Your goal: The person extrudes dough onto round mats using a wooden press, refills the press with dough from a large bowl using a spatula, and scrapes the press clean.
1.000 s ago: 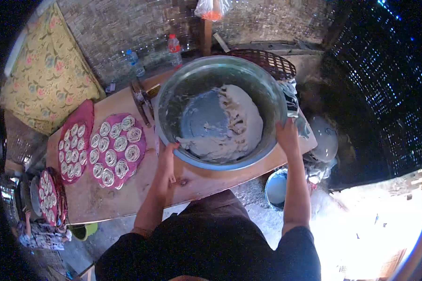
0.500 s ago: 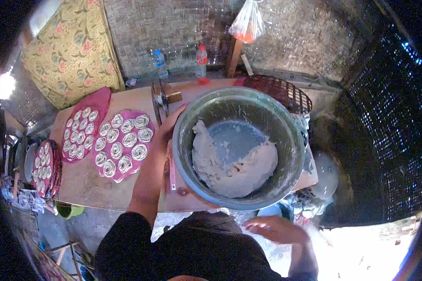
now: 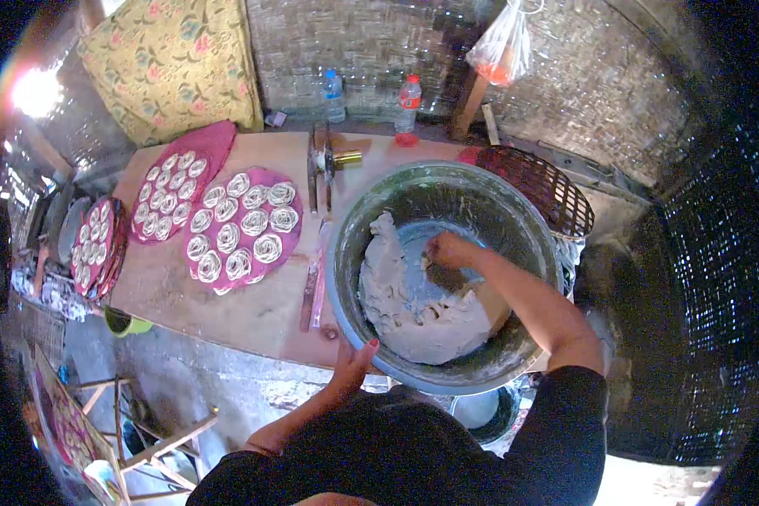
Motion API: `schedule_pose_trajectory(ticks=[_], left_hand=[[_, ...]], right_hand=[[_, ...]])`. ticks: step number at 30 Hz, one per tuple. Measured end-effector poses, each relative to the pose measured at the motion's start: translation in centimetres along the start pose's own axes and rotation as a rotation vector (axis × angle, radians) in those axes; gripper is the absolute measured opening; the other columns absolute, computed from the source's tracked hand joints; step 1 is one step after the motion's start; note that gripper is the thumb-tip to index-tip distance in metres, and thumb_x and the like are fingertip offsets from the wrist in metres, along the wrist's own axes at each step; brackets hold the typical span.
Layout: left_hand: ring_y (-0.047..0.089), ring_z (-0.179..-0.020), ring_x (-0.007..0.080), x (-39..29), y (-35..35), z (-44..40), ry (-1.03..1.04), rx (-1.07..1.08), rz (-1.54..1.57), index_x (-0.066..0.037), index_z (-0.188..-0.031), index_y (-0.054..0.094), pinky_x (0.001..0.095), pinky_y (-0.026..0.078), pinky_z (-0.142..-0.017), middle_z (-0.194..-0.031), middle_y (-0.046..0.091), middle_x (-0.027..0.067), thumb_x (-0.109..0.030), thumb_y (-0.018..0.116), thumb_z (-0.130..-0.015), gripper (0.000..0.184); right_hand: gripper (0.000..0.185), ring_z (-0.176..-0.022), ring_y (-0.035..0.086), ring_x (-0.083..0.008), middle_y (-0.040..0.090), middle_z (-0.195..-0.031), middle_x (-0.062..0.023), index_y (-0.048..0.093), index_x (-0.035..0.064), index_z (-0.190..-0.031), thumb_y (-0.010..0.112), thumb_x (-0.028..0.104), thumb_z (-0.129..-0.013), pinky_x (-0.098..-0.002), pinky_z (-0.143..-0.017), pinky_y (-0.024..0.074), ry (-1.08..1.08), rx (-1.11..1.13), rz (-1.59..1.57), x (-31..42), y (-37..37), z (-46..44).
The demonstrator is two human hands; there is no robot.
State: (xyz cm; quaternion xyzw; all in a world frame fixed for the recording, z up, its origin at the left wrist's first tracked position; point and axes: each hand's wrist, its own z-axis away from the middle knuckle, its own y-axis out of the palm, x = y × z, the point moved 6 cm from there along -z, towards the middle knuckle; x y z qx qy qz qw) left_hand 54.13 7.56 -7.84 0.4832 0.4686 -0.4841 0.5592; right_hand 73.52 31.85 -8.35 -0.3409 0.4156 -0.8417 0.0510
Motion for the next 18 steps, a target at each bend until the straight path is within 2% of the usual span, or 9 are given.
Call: schedule_pose_trajectory(ticks=[3, 5, 9, 10, 11, 12, 14, 15, 18], left_hand=[[0.047, -0.113, 0.0274, -2.2, 0.2, 0.1, 0.007, -0.021, 0.108, 0.004, -0.129, 0.030, 0.0390, 0.036, -0.099, -0.122, 0.047, 0.0189, -0.021, 0.062, -0.084, 0.061], [0.047, -0.112, 0.0271, -1.3, 0.4, 0.3, -0.053, -0.023, 0.172, 0.004, -0.129, 0.030, 0.0388, 0.036, -0.099, -0.122, 0.047, 0.0186, -0.020, 0.061, -0.083, 0.060], [0.048, -0.112, 0.0264, -1.0, -0.4, -0.8, -0.032, -0.061, 0.156, 0.004, -0.132, 0.029, 0.0370, 0.036, -0.098, -0.122, 0.049, 0.0176, -0.015, 0.060, -0.078, 0.065], [0.048, -0.112, 0.0259, -1.0, -0.9, -1.4, -0.020, -0.083, 0.106, 0.004, -0.133, 0.029, 0.0364, 0.037, -0.098, -0.122, 0.049, 0.0174, -0.014, 0.061, -0.076, 0.068], [0.048, -0.113, 0.0252, -2.2, -1.3, -2.5, -0.193, -0.063, 0.077, 0.003, -0.136, 0.029, 0.0359, 0.036, -0.099, -0.122, 0.050, 0.0164, -0.015, 0.061, -0.073, 0.073], [0.049, -0.111, 0.0242, -2.5, -2.0, -4.2, -0.140, -0.027, 0.079, 0.002, -0.136, 0.030, 0.0354, 0.036, -0.099, -0.123, 0.050, 0.0153, -0.017, 0.062, -0.073, 0.073], [0.050, -0.110, 0.0221, -3.5, -3.2, -7.5, -0.063, 0.045, 0.101, -0.001, -0.136, 0.032, 0.0340, 0.037, -0.098, -0.122, 0.051, 0.0131, -0.018, 0.061, -0.074, 0.071], [0.051, -0.109, 0.0209, -4.4, -3.6, -9.4, -0.040, 0.080, 0.119, -0.001, -0.136, 0.034, 0.0329, 0.038, -0.097, -0.120, 0.053, 0.0118, -0.019, 0.060, -0.074, 0.070], [0.051, -0.108, 0.0182, -4.8, -4.7, -15.3, -0.031, 0.194, 0.118, -0.003, -0.134, 0.039, 0.0307, 0.038, -0.096, -0.118, 0.055, 0.0100, -0.021, 0.059, -0.076, 0.064]], right_hand=[[0.023, -0.069, 0.060, -0.0233, 0.064, -0.072, -0.0100, 0.063, 0.0030, -0.084, 0.059, 0.025, -0.086, -0.0403, -0.063, 0.0464, -0.136, -0.051, 0.318, 1.2, 2.7, -1.7], [0.016, -0.067, 0.061, -0.0226, 0.065, -0.076, -0.0113, 0.061, 0.0026, -0.082, 0.060, 0.019, -0.083, -0.0411, -0.060, 0.0464, -0.042, -0.009, 0.183, 1.0, 3.7, -2.5], [0.016, -0.067, 0.061, -0.0241, 0.065, -0.079, -0.0127, 0.061, 0.0043, -0.082, 0.061, 0.020, -0.083, -0.0402, -0.061, 0.0468, -0.176, -0.121, -0.030, 10.0, -1.5, 3.8], [0.016, -0.071, 0.061, -0.0281, 0.064, -0.081, -0.0126, 0.062, 0.0048, -0.083, 0.060, 0.021, -0.082, -0.0417, -0.064, 0.0478, -0.169, 0.007, -0.140, 11.7, -1.3, 5.9], [0.017, -0.074, 0.061, -0.0322, 0.063, -0.083, -0.0124, 0.064, 0.0054, -0.084, 0.060, 0.022, -0.080, -0.0432, -0.067, 0.0487, -0.162, 0.133, -0.248, 12.6, -0.4, 7.3], [0.017, -0.074, 0.061, -0.0322, 0.063, -0.083, -0.0124, 0.064, 0.0054, -0.084, 0.060, 0.022, -0.080, -0.0432, -0.067, 0.0487, -0.166, 0.130, -0.242, 12.3, 0.8, 7.6], [0.018, -0.083, 0.060, -0.0347, 0.063, -0.092, -0.0130, 0.066, 0.0073, -0.089, 0.058, 0.022, -0.084, -0.0459, -0.075, 0.0470, -0.382, -0.105, 0.522, 12.5, 3.2, 8.8], [0.021, -0.086, 0.057, -0.0379, 0.063, -0.095, -0.0136, 0.069, 0.0098, -0.094, 0.059, 0.026, -0.084, -0.0481, -0.082, 0.0443, -0.346, -0.336, 0.364, 12.6, 2.5, 9.5], [0.022, -0.087, 0.057, -0.0352, 0.062, -0.094, -0.0144, 0.069, 0.0080, -0.094, 0.057, 0.024, -0.084, -0.0464, -0.081, 0.0448, -0.445, -0.466, 0.390, 13.9, -1.6, 10.3]])
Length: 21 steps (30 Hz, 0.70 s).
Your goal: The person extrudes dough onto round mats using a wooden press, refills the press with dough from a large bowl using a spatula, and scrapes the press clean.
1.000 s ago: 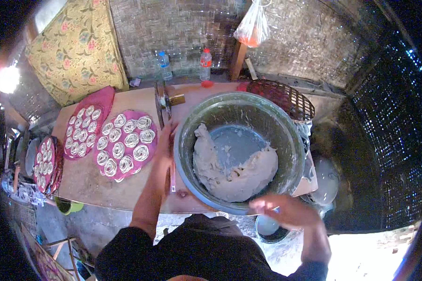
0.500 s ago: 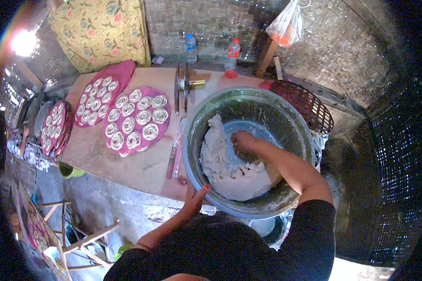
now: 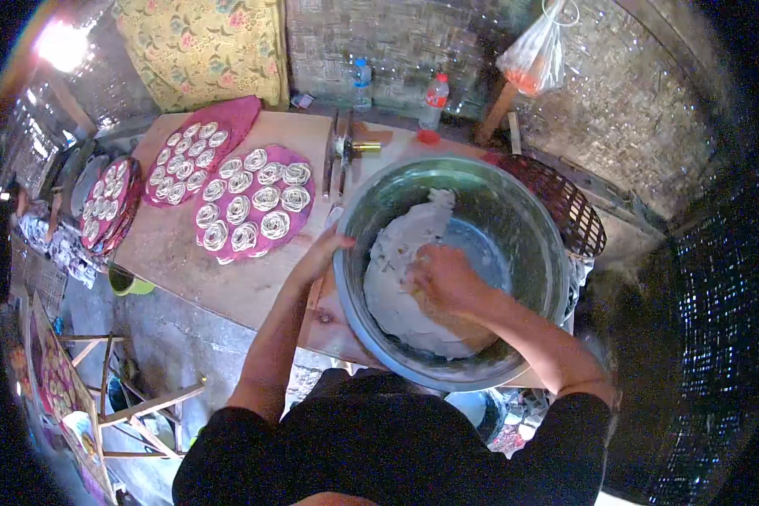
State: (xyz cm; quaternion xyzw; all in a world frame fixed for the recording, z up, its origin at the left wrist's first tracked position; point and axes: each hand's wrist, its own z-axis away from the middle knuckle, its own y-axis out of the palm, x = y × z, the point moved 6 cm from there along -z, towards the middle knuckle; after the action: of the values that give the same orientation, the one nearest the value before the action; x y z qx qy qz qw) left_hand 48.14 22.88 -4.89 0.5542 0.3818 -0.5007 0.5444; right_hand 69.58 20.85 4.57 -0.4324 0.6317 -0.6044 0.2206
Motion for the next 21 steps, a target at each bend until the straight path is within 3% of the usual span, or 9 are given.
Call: schedule_pose_trajectory(ticks=[3, 7, 9, 10, 11, 15, 16, 20, 21], left_hand=[[0.052, -0.108, 0.0183, -0.5, -0.2, -2.0, 0.030, 0.023, 0.056, -0.002, -0.131, 0.043, 0.0292, 0.038, -0.095, -0.114, 0.057, 0.0088, -0.027, 0.057, -0.082, 0.057], [0.055, -0.105, 0.0217, 1.0, -2.3, 3.4, 0.268, -0.510, -0.305, -0.003, -0.122, 0.053, 0.0345, 0.042, -0.094, -0.116, 0.059, 0.0128, -0.029, 0.046, -0.096, 0.038], [0.057, -0.103, 0.0240, 3.1, -1.9, 9.8, 0.231, -0.726, -0.709, -0.003, -0.119, 0.053, 0.0368, 0.045, -0.088, -0.115, 0.059, 0.0158, -0.019, 0.051, -0.093, 0.031], [0.057, -0.101, 0.0279, 2.6, -0.8, 13.3, 0.584, -0.791, -0.799, -0.003, -0.115, 0.055, 0.0382, 0.047, -0.083, -0.111, 0.059, 0.0183, -0.008, 0.054, -0.089, 0.027], [0.055, -0.104, 0.0307, 3.7, -0.4, 16.1, 0.524, -0.707, -0.822, -0.005, -0.115, 0.054, 0.0395, 0.045, -0.086, -0.114, 0.056, 0.0177, -0.007, 0.055, -0.086, 0.029], [0.052, -0.108, 0.0321, 6.5, 0.3, 27.1, 0.404, -0.413, -1.169, -0.007, -0.116, 0.052, 0.0422, 0.042, -0.092, -0.120, 0.053, 0.0131, -0.008, 0.058, -0.079, 0.037], [0.052, -0.108, 0.0321, 7.4, -0.1, 29.2, 0.388, -0.445, -1.182, -0.007, -0.116, 0.052, 0.0422, 0.042, -0.092, -0.120, 0.053, 0.0131, -0.008, 0.058, -0.079, 0.037], [0.053, -0.109, 0.0340, 20.9, -6.2, 39.7, -0.259, -0.953, -1.025, -0.007, -0.112, 0.059, 0.0451, 0.042, -0.094, -0.116, 0.057, 0.0150, -0.011, 0.055, -0.078, 0.034], [0.052, -0.112, 0.0348, 27.0, -7.4, 44.3, -0.591, -1.059, -0.945, -0.007, -0.113, 0.059, 0.0448, 0.041, -0.096, -0.119, 0.057, 0.0164, -0.016, 0.054, -0.080, 0.035]], right_hand=[[0.024, -0.084, 0.060, -0.0308, 0.063, -0.091, -0.0144, 0.068, 0.0051, -0.092, 0.056, 0.025, -0.085, -0.0417, -0.077, 0.0468, 0.193, -0.067, -0.223, -1.3, -5.9, -0.5], [0.029, -0.064, 0.063, -0.0278, 0.063, -0.066, -0.0120, 0.066, 0.0025, -0.083, 0.055, 0.029, -0.088, -0.0358, -0.063, 0.0480, 0.487, -0.118, -0.310, -3.2, -5.8, 1.8], [0.022, -0.064, 0.061, -0.0278, 0.061, -0.068, -0.0124, 0.062, 0.0016, -0.076, 0.061, 0.021, -0.085, -0.0365, -0.063, 0.0467, 0.401, -0.098, -0.230, -3.7, -3.6, 2.0], [0.015, -0.069, 0.060, -0.0276, 0.061, -0.073, -0.0126, 0.062, 0.0015, -0.078, 0.063, 0.016, -0.083, -0.0363, -0.065, 0.0461, 0.230, -0.144, -0.203, -2.7, -3.8, 1.6], [0.010, -0.075, 0.060, -0.0274, 0.061, -0.078, -0.0128, 0.062, 0.0014, -0.079, 0.065, 0.011, -0.080, -0.0361, -0.067, 0.0455, 0.077, -0.193, -0.186, -1.6, -4.3, 1.6], [0.008, -0.079, 0.059, -0.0274, 0.059, -0.081, -0.0103, 0.063, 0.0028, -0.080, 0.068, 0.005, -0.074, -0.0331, -0.068, 0.0454, 0.130, -0.034, -0.168, -0.5, -5.0, 1.5], [0.008, -0.078, 0.059, -0.0274, 0.060, -0.079, -0.0103, 0.063, 0.0030, -0.082, 0.067, 0.006, -0.075, -0.0340, -0.069, 0.0457, 0.200, 0.003, -0.071, -0.6, -4.9, 1.6], [0.006, -0.080, 0.060, -0.0273, 0.061, -0.080, -0.0112, 0.064, 0.0041, -0.081, 0.065, 0.008, -0.077, -0.0369, -0.072, 0.0459, 0.117, 0.020, -0.295, -2.7, -3.1, 2.1], [0.007, -0.082, 0.060, -0.0265, 0.063, -0.081, -0.0119, 0.064, 0.0047, -0.082, 0.064, 0.011, -0.079, -0.0380, -0.074, 0.0459, 0.031, 0.002, -0.245, -2.0, -3.2, 1.9]])
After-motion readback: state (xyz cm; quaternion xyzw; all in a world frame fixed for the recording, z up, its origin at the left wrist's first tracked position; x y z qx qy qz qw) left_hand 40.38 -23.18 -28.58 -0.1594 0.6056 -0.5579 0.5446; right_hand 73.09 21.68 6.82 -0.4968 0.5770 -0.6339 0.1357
